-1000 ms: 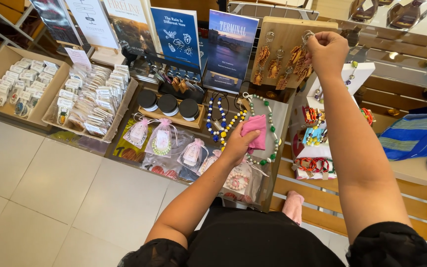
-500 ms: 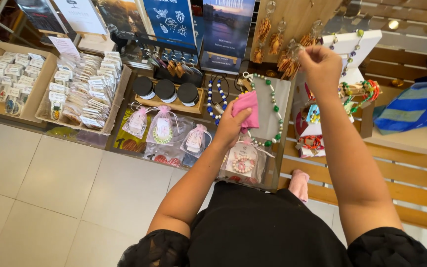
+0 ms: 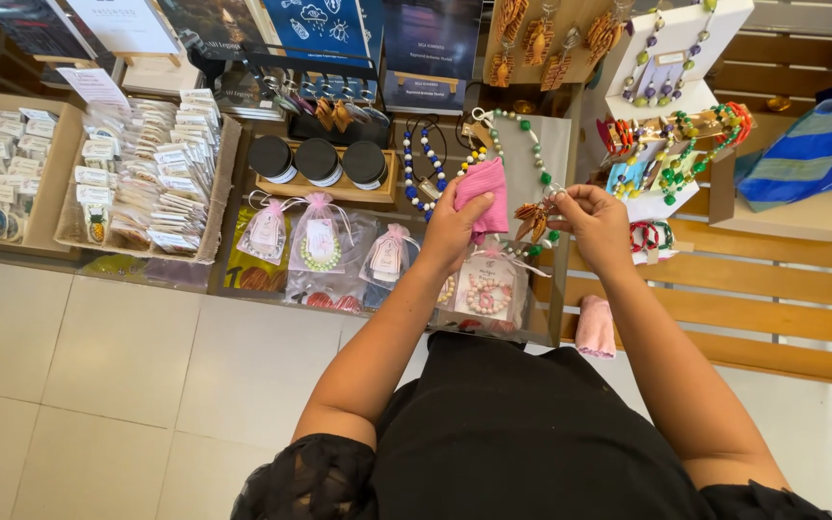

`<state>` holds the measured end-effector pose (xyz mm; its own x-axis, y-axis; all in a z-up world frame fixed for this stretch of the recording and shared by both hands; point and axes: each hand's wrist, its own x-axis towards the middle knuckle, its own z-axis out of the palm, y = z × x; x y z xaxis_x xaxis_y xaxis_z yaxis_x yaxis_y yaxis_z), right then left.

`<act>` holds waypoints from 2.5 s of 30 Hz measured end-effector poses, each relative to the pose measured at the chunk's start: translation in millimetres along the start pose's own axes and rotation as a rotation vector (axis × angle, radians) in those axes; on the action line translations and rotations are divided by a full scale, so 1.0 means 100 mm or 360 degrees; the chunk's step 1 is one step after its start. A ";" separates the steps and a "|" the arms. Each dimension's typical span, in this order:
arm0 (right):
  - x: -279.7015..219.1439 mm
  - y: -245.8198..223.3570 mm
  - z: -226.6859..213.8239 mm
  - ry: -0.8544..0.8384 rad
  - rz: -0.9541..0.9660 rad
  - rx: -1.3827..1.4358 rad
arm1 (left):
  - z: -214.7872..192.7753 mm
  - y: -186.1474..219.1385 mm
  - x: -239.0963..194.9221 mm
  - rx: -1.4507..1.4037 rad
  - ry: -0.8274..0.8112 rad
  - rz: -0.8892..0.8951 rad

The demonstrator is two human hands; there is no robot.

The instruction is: The person is inspecting and wiping souvenir keychains on a display rack using a small pink cloth.

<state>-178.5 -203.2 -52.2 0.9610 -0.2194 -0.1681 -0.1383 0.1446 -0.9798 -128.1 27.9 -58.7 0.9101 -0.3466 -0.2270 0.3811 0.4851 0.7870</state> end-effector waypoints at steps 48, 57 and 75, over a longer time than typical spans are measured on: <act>0.72 0.89 -0.23 0.0199 0.0174 -0.0291 | 0.04 -0.24 -0.29 0.0132 0.0091 0.0063; 0.65 0.79 -0.20 0.0204 -0.0045 -0.0523 | 0.08 -0.24 -0.29 0.0134 0.0111 0.0039; 0.69 0.79 -0.10 0.0122 -0.0068 -0.0441 | 0.01 -0.31 -0.23 0.0107 0.0117 0.0028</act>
<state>-125.6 -216.8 -142.0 0.9479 -0.2937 -0.1236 -0.1686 -0.1329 -0.9767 -160.9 20.0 -77.0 0.9271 -0.2772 -0.2523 0.3552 0.4348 0.8275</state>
